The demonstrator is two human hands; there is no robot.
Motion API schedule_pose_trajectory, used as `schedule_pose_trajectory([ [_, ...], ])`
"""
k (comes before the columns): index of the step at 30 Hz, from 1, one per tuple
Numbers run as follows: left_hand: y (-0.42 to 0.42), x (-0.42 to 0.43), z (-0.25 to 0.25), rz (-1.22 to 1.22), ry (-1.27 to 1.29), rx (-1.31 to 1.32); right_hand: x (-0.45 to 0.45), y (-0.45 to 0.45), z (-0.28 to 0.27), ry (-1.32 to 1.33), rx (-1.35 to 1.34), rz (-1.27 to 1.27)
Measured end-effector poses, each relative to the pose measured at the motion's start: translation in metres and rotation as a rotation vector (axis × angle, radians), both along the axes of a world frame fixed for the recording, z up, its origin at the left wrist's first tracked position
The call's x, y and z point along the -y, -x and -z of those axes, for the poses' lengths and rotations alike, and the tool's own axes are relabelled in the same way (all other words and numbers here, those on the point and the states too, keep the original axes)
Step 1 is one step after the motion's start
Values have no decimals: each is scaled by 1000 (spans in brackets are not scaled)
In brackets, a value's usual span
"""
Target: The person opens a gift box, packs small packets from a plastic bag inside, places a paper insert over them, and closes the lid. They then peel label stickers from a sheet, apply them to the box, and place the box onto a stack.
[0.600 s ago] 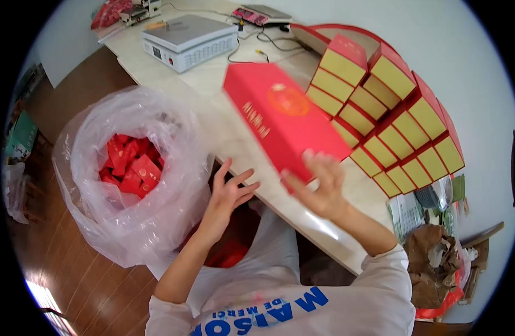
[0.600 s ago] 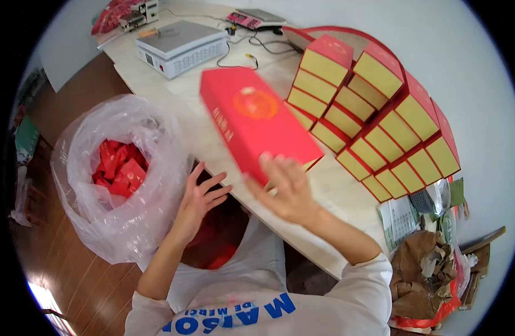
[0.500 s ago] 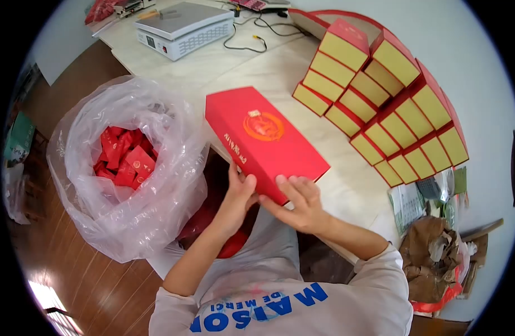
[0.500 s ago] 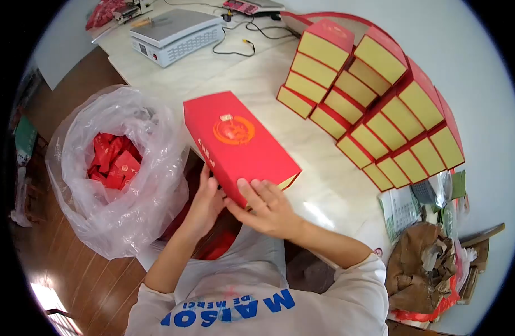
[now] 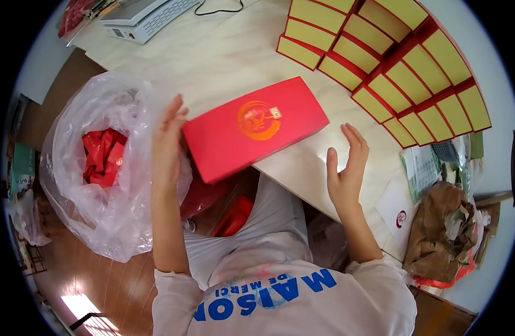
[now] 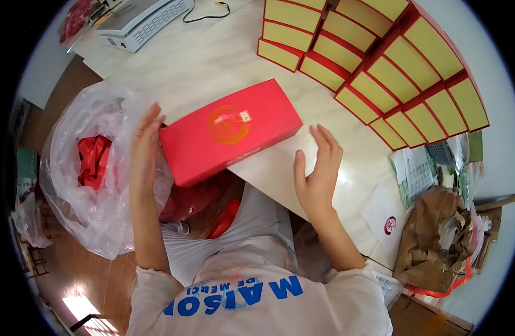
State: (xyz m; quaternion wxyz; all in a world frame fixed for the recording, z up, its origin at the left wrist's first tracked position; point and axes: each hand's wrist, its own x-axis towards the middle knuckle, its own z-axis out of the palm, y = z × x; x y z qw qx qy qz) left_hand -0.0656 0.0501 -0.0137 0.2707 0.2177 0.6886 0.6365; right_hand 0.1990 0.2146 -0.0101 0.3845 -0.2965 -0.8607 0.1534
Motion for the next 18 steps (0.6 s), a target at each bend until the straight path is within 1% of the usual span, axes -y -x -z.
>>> schedule_pose_trajectory([
  [2, -10, 0, -5, -177, -305, 1, -5, -6, 17, 35, 19, 69],
  [3, -13, -1, 1, -170, -297, 3, -8, -8, 27, 55, 33, 70],
  [5, -19, -5, 18, -232, -182, -187, -12, -8, 38, 79, 51, 77],
  [7, -18, -7, 27, -216, -157, -149, -10, -1, 43, 360, -32, -20],
  [8, -18, -9, 29, -212, -143, -109, -10, 3, 39, 450, -48, -42],
  [9, -16, -11, 31, -202, -150, -105, -11, 7, 39, 443, -47, -31],
  [11, -12, -12, 32, -180, -144, -55, -12, 14, 41, 608, -128, -121],
  [13, -20, -17, 26, -157, -112, -56, -12, 15, 45, 567, -133, -87],
  [15, -28, -23, 22, -144, -79, -55, -12, 9, 40, 685, -108, 57],
  [17, -35, -31, 22, -125, -93, -64, -19, 0, 44, 649, -101, 52],
  [18, -39, -34, 25, -106, -66, -124, -21, -5, 43, 690, -161, 59],
])
